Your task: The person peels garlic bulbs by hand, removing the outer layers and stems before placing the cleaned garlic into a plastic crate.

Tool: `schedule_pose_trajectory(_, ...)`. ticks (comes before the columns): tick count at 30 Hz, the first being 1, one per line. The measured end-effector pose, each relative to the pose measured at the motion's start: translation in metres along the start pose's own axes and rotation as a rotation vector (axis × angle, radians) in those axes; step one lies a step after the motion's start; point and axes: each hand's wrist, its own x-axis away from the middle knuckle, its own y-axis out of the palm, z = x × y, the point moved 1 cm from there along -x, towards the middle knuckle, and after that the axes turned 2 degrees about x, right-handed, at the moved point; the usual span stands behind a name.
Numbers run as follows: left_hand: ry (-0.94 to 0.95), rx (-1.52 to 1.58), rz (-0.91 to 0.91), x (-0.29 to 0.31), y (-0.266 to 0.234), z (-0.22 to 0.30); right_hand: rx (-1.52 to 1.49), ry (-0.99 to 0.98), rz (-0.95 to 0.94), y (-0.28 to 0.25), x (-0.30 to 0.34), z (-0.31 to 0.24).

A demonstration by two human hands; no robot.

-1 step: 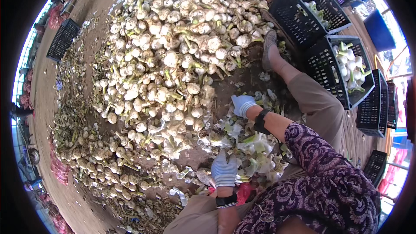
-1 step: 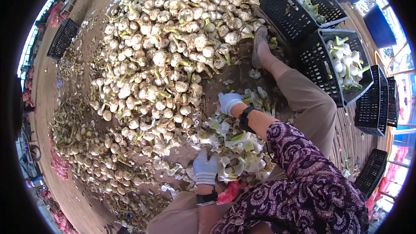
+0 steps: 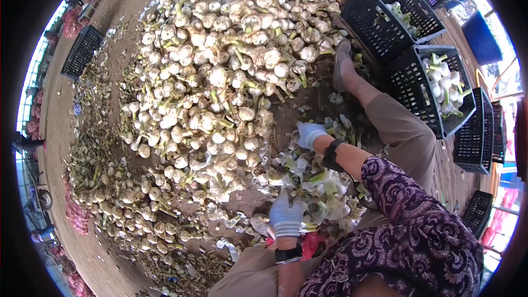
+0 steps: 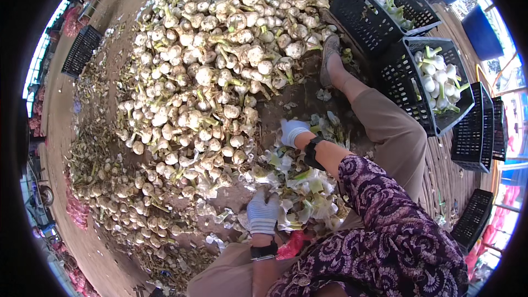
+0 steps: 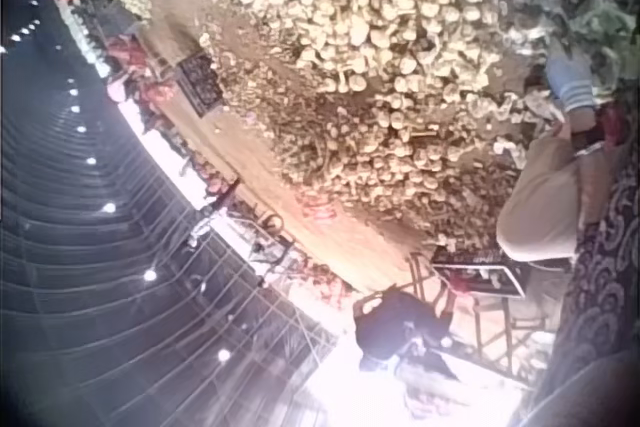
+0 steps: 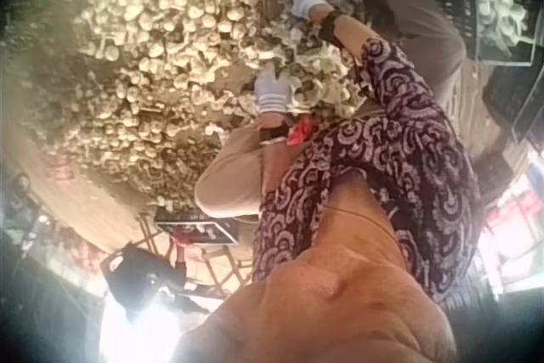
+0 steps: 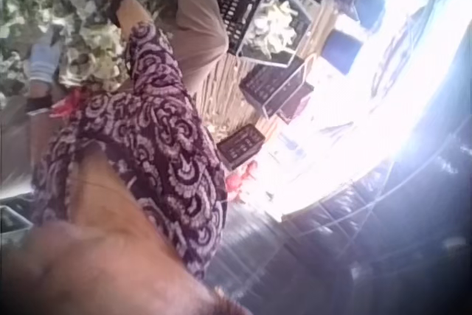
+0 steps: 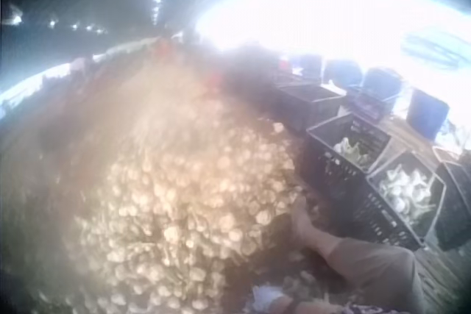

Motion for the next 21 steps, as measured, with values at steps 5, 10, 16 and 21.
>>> schedule_pose_trajectory(5, 0.055, 0.153, 0.057, 0.001, 0.013, -0.001, -0.207, -0.034, 0.2, 0.019, 0.005, 0.022)
schedule_pose_trajectory(10, 0.095, 0.385, 0.21, 0.0, 0.005, -0.002, -0.312, -0.568, 0.034, -0.036, 0.103, -0.033)
schedule_pose_trajectory(16, 0.171, 1.208, 0.128, 0.015, -0.012, 0.037, -0.903, -1.026, 0.013, -0.064, 0.159, -0.026)
schedule_pose_trajectory(21, 0.269, 1.156, 0.176, 0.034, -0.019, 0.054, -1.597, -0.677, -0.008, -0.048, 0.178, -0.027)
